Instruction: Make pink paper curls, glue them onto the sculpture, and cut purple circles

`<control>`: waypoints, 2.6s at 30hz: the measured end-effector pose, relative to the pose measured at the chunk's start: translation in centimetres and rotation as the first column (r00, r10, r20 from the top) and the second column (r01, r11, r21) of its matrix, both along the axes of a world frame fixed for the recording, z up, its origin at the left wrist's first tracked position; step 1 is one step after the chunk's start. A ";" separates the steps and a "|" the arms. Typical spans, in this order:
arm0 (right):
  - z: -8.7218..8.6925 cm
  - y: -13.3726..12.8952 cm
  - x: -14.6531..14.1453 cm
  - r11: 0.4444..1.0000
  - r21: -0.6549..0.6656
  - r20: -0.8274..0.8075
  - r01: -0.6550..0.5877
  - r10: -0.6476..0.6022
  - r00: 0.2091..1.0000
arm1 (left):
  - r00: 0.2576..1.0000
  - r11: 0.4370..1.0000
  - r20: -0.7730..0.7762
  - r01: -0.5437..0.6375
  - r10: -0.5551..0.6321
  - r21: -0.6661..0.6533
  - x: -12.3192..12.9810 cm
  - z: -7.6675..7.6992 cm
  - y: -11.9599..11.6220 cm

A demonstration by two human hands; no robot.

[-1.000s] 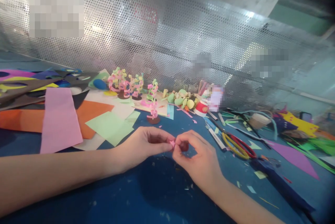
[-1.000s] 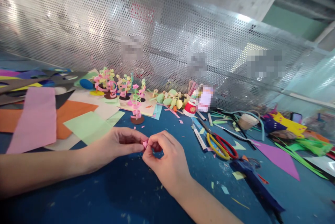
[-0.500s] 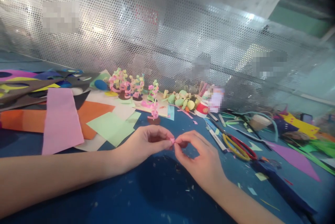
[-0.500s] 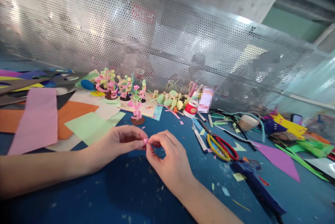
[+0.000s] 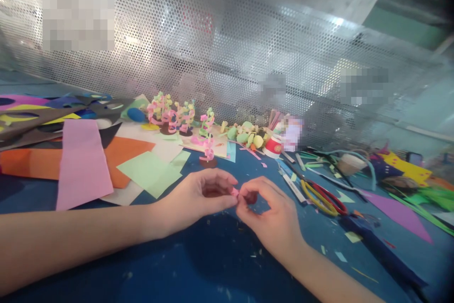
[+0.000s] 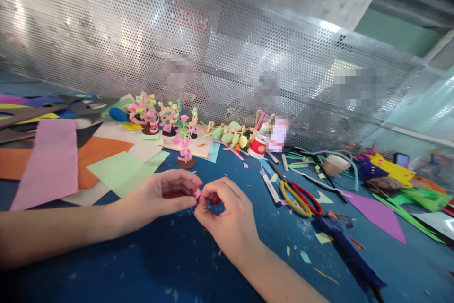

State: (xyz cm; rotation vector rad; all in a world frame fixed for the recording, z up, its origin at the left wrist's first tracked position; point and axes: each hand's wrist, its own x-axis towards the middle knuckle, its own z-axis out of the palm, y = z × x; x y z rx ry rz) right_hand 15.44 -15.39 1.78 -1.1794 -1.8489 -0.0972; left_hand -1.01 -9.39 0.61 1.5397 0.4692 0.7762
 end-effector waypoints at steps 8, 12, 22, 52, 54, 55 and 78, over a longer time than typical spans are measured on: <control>-0.1 0.3 0.3 0.991 -0.104 -0.064 -0.078 0.072 0.995 | 0.995 0.995 0.012 -0.099 0.099 0.025 0.0 0.2 0.3; -0.3 0.6 0.7 0.987 -0.155 -0.137 -0.040 0.019 0.990 | 0.992 0.991 0.025 -0.128 0.127 0.024 0.0 0.3 0.2; 0.0 0.5 0.3 0.991 -0.125 -0.068 -0.041 0.032 0.997 | 0.999 0.998 0.004 -0.051 0.051 0.044 0.0 0.1 0.3; 0.1 0.8 0.9 0.766 -0.557 -0.426 -0.321 0.069 0.902 | 0.975 0.977 -0.173 -0.110 0.141 0.181 -0.2 0.4 -0.4; 0.0 0.7 0.8 0.755 -0.573 -0.425 -0.320 0.061 0.903 | 0.972 0.976 -0.188 -0.104 0.141 0.191 -0.3 0.4 -0.4; 0.0 0.6 0.7 0.750 -0.578 -0.425 -0.321 0.060 0.903 | 0.971 0.976 -0.197 -0.099 0.137 0.193 -0.3 0.3 -0.4; 0.3 0.7 0.8 0.776 -0.530 -0.482 -0.341 0.055 0.874 | 0.995 0.998 -0.079 -0.062 0.062 0.010 -0.1 0.2 0.1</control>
